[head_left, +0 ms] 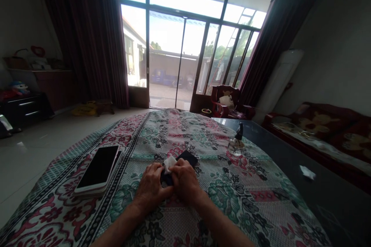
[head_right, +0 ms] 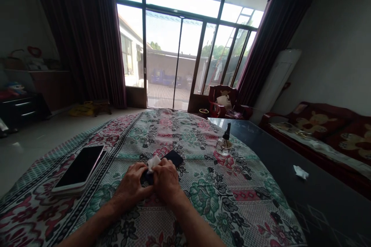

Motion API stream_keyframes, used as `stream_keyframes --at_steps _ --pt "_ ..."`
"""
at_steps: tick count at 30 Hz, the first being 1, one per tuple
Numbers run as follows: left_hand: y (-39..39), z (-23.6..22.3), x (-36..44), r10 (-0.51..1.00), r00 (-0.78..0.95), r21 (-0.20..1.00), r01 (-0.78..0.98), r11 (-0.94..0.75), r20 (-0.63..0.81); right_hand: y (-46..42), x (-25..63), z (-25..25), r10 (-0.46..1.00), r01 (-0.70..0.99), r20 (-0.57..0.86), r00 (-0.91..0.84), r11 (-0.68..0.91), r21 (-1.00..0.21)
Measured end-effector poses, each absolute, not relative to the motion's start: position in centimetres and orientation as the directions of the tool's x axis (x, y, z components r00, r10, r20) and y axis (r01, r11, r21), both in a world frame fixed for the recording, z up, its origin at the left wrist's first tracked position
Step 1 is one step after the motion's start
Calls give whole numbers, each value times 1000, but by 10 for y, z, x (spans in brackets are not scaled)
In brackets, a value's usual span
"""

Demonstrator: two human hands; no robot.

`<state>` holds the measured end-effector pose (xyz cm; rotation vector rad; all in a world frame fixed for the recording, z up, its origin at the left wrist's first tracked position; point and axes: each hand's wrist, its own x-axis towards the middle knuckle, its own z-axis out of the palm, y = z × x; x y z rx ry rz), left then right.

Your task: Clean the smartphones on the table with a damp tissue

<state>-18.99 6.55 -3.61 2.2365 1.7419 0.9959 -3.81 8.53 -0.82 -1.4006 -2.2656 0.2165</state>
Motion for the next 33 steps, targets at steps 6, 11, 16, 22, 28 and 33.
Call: stream_keyframes --at_steps 6,11,16,22,28,33 --pt "65 -33 -190 924 112 499 815 -296 365 131 -3 -2 922 907 315 -224 315 -278" --pt "63 -31 -189 923 110 501 813 -298 369 134 -5 -2 931 932 327 -161 253 -261" --pt "64 -34 -189 914 115 498 809 -314 389 96 -34 -9 894 852 327 -307 411 -324" --pt "66 -39 -190 907 110 470 826 -311 407 79 -44 -12 860 750 282 -425 510 -421" --pt "64 -35 -190 916 113 495 813 -307 384 118 -14 -6 907 880 306 -288 377 -289" --pt "64 -34 -188 920 110 490 819 -299 376 146 -2 -1 941 943 303 -148 227 -242"
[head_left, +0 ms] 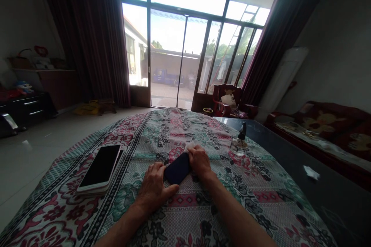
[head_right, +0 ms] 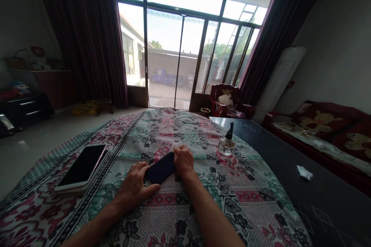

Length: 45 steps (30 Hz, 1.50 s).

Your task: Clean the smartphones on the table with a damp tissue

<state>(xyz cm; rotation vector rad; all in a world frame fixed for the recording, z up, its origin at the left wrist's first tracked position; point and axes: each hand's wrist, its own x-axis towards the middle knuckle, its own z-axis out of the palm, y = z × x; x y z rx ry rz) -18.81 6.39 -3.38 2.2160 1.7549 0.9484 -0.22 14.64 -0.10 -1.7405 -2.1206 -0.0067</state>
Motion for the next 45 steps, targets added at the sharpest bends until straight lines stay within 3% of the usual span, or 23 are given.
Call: stream_keyframes --at_steps 5,10,14,18,23,29,34,39,45 --pt "64 -34 -188 923 109 493 819 -294 368 129 -14 -4 939 946 312 -145 223 -234" --pt "68 -40 -190 914 114 488 816 -310 390 85 -42 -5 893 856 287 -346 426 -292" --pt "68 -42 -190 903 101 471 826 -311 419 77 -49 -4 869 778 218 -444 494 -388" --pt "67 -37 -190 915 120 476 823 -309 386 95 -33 -4 881 820 276 -385 464 -336" --pt "66 -36 -190 925 113 498 815 -296 363 127 -7 1 927 918 283 -246 316 -240" --pt "67 -36 -190 927 112 502 814 -293 359 144 -5 2 950 956 284 -133 198 -216" --pt "67 -36 -190 924 115 502 812 -299 364 114 -27 -3 918 912 299 -259 335 -238" --pt "68 -40 -190 904 99 484 818 -312 416 80 -44 -2 875 816 207 -437 483 -318" --pt "68 -40 -191 918 116 518 795 -315 380 102 -19 5 909 886 228 -350 400 -235"
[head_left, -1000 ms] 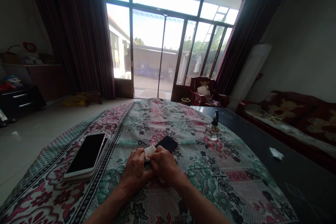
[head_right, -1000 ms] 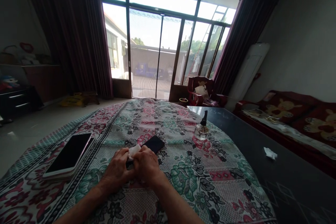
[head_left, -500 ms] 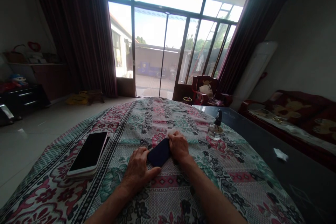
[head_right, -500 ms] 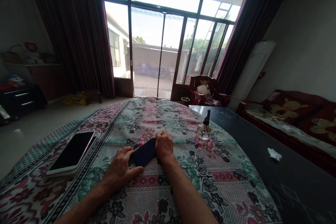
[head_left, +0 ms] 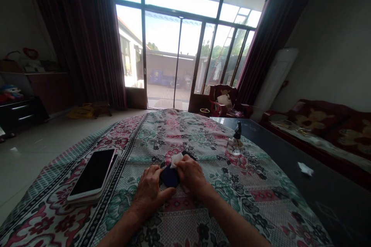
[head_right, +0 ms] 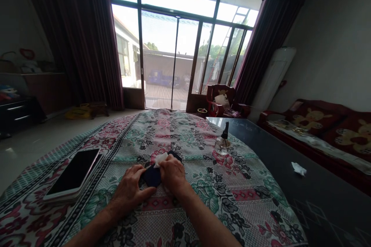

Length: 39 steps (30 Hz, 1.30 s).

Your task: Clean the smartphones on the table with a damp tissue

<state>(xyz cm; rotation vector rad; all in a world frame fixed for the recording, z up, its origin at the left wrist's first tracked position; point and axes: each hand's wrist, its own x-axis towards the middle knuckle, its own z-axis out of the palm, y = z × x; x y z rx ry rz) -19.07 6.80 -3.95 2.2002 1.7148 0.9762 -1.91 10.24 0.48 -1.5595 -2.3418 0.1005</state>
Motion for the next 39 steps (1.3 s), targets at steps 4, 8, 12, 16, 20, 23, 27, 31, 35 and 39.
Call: stream_keyframes --at_steps 4,8,12,16,20,23,27,31,35,39 --pt "68 -37 -191 930 120 528 794 -300 347 133 3 10 937 939 253 -242 292 -184" --pt "68 -36 -190 935 122 533 794 -294 333 144 8 9 935 948 281 -215 269 -171" --pt "70 -34 -188 931 125 522 799 -299 343 123 -2 1 891 900 313 -330 397 -183" --pt "72 -33 -188 927 147 508 802 -316 345 89 -17 -6 808 790 328 -489 570 -227" --pt "73 -35 -189 921 147 501 803 -324 360 79 -22 -9 754 709 320 -574 653 -268" --pt "73 -36 -188 916 138 485 813 -322 377 94 -16 -7 777 743 340 -529 618 -257" --pt "72 -37 -185 916 136 473 822 -317 378 124 0 -4 841 832 358 -405 502 -237" --pt "69 -33 -182 917 139 460 831 -313 373 141 14 -1 903 922 350 -249 332 -200" --pt "68 -30 -179 922 142 458 834 -307 360 136 14 -3 897 924 366 -248 332 -187" --pt "69 -29 -178 925 146 449 841 -303 350 115 -1 -5 864 843 307 -398 477 -250"
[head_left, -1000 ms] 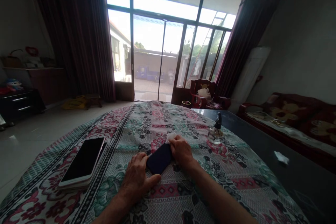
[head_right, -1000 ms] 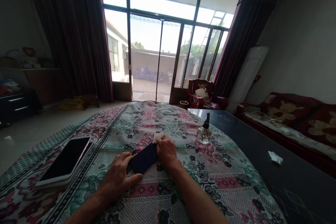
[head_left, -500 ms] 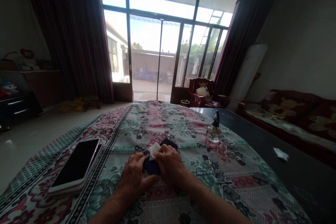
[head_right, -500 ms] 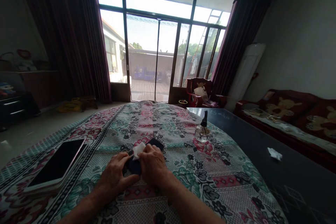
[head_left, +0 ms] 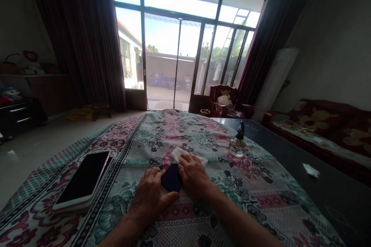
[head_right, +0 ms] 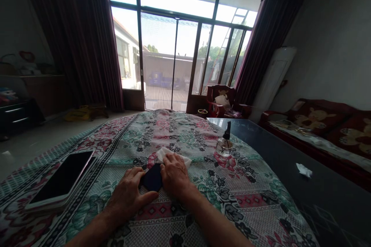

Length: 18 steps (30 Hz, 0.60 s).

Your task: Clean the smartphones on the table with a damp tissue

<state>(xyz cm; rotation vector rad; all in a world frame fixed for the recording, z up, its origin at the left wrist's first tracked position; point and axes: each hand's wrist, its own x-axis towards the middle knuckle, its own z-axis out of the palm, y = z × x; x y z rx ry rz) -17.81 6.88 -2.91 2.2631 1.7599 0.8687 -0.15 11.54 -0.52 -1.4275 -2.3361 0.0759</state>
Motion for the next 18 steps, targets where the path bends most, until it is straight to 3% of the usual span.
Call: stream_keyframes --at_steps 4,9,12,18 --pt "70 -32 -178 923 146 421 857 -298 357 87 -18 2 841 752 138 -523 532 -389" --pt "70 -36 -181 918 159 383 873 -302 363 59 -24 19 733 616 25 -680 589 -524" --pt "71 -38 -181 916 154 382 873 -302 370 63 -20 20 716 608 9 -698 599 -521" --pt "72 -39 -181 906 151 419 848 -325 396 109 1 4 838 737 65 -542 512 -441"
